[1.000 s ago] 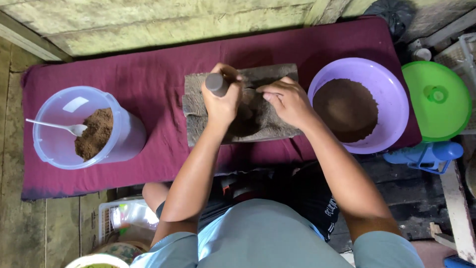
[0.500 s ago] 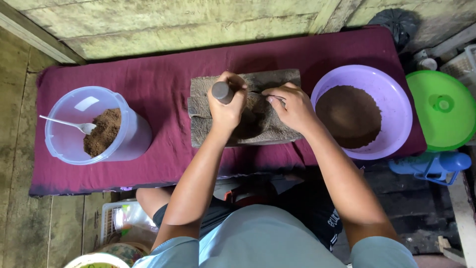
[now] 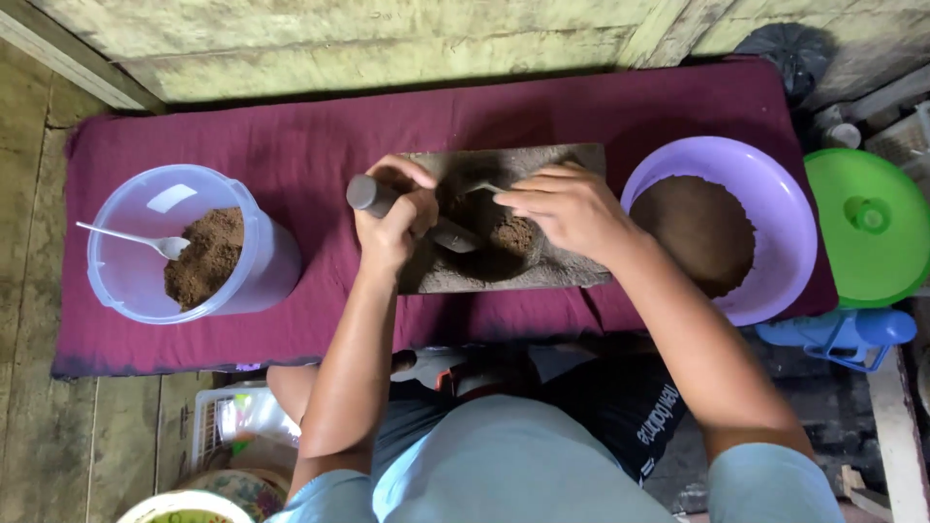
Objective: Grinding and mixing brown powder in a stone mortar using a stone pestle and a spoon.
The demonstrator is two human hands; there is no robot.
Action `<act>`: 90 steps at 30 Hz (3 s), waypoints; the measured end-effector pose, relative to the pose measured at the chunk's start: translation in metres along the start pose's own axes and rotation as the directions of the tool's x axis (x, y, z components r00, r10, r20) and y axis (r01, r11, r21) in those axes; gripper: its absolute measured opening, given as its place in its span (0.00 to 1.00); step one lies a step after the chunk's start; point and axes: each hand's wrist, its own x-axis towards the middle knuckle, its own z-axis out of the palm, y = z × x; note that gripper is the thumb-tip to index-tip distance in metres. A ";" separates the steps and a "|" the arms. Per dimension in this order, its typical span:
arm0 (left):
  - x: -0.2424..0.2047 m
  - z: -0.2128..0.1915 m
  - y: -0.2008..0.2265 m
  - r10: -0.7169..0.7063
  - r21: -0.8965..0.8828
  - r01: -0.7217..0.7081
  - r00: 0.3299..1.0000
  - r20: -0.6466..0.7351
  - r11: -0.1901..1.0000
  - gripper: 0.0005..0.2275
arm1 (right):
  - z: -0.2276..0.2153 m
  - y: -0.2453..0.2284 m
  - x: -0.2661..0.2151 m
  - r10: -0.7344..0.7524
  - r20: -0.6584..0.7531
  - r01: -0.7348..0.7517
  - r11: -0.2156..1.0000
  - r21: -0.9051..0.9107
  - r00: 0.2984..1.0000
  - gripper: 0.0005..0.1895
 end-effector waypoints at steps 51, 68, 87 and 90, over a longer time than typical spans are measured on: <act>-0.038 0.020 0.050 0.279 0.120 -0.278 0.960 0.007 0.953 0.04 | 0.035 0.026 -0.023 0.048 0.249 -0.101 0.973 0.208 0.967 0.10; -0.037 0.014 0.043 0.290 0.301 -0.270 0.957 -0.025 0.915 0.04 | 0.107 0.045 -0.031 0.670 0.058 -0.665 0.742 -0.087 0.740 0.13; -0.021 0.012 0.056 0.378 0.230 -0.374 0.925 0.026 0.898 0.05 | 0.017 -0.028 -0.029 -0.001 -0.088 0.002 1.000 0.018 0.996 0.13; -0.018 0.011 0.052 0.357 0.179 -0.355 0.934 0.020 0.918 0.04 | 0.021 -0.005 -0.020 0.029 -0.066 -0.029 1.000 0.003 0.997 0.14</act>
